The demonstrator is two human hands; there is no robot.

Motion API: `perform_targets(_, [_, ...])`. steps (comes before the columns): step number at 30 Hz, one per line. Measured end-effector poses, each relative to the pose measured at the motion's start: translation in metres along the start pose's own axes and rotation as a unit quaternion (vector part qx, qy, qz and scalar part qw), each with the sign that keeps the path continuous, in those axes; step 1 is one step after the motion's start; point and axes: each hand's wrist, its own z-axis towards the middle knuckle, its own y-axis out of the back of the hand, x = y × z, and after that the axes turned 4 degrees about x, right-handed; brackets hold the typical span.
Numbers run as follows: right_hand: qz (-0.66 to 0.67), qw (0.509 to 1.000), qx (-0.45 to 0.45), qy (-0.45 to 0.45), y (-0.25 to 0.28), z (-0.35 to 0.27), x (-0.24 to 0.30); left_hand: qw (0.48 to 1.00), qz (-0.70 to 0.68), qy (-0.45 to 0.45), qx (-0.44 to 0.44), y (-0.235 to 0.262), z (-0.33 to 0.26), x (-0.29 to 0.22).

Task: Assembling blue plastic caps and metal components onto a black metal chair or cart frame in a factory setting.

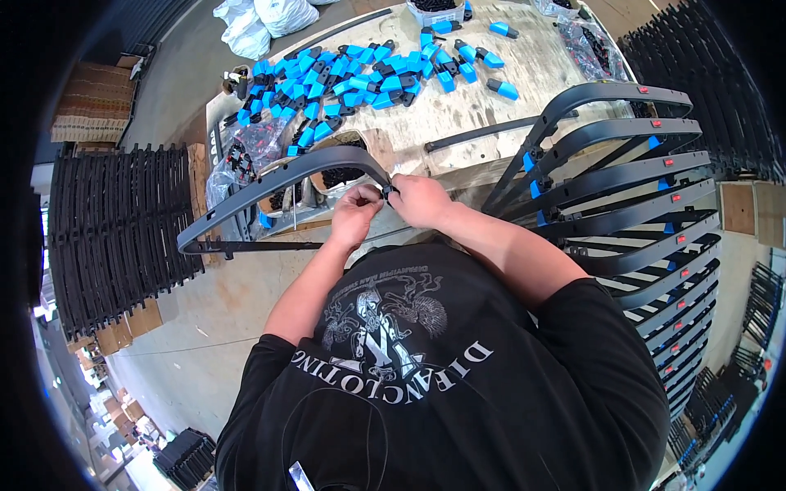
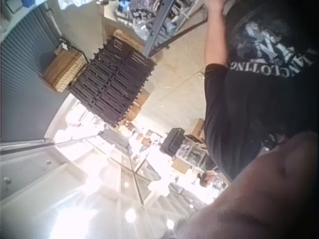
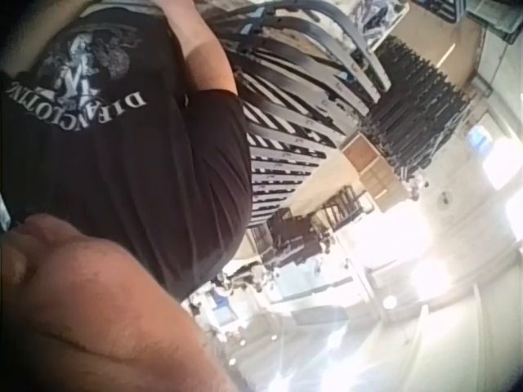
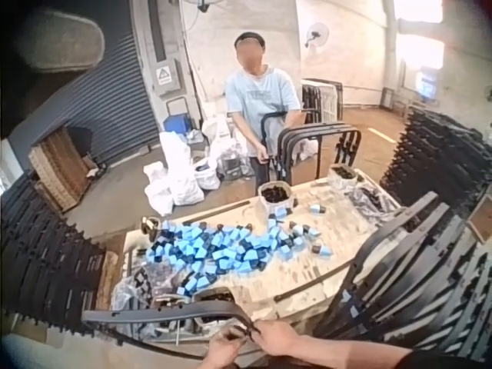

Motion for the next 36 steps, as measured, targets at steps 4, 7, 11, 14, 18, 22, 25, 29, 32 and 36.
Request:
perform_targets(4, [0.001, 1.000, -0.013, 0.009, -0.003, -0.001, -0.002, 0.960, -0.277, 0.018, 0.019, 0.000, 0.001, -0.020])
perform_targets(7, [-0.003, 1.000, -0.005, 0.003, -0.001, -0.001, 0.001, 0.966, -0.210, 0.139, -0.063, 0.005, 0.006, -0.036])
perform_targets(11, [-0.005, 1.000, -0.010, 0.010, 0.000, -0.001, 0.002, 0.935, -0.123, 0.334, -0.003, 0.000, 0.013, -0.014])
perform_targets(14, [-0.001, 1.000, -0.021, 0.022, -0.002, -0.001, -0.001, 0.989, 0.064, 0.132, 0.008, -0.001, 0.008, -0.007])
perform_targets(18, [0.003, 1.000, -0.018, 0.011, -0.001, -0.001, 0.000, 0.995, 0.041, 0.094, -0.016, -0.004, 0.000, -0.013])
perform_targets(22, [-0.002, 1.000, -0.004, 0.012, -0.002, 0.000, 0.001, 0.970, -0.024, 0.242, -0.001, -0.002, 0.007, -0.015])
perform_targets(25, [-0.006, 1.000, -0.011, 0.028, -0.003, 0.002, -0.001, 0.977, 0.150, 0.151, 0.009, 0.004, 0.005, -0.008])
perform_targets(29, [-0.007, 0.999, -0.005, 0.040, -0.003, 0.004, -0.004, 0.926, 0.377, -0.008, -0.004, 0.001, -0.004, -0.020])
perform_targets(32, [-0.001, 0.999, -0.017, 0.039, -0.005, 0.002, -0.002, 0.915, 0.397, -0.065, -0.021, 0.001, -0.010, -0.020])
perform_targets(36, [0.053, 0.998, 0.015, -0.020, -0.009, -0.004, -0.009, 0.931, 0.359, -0.054, -0.044, 0.009, -0.018, -0.031])
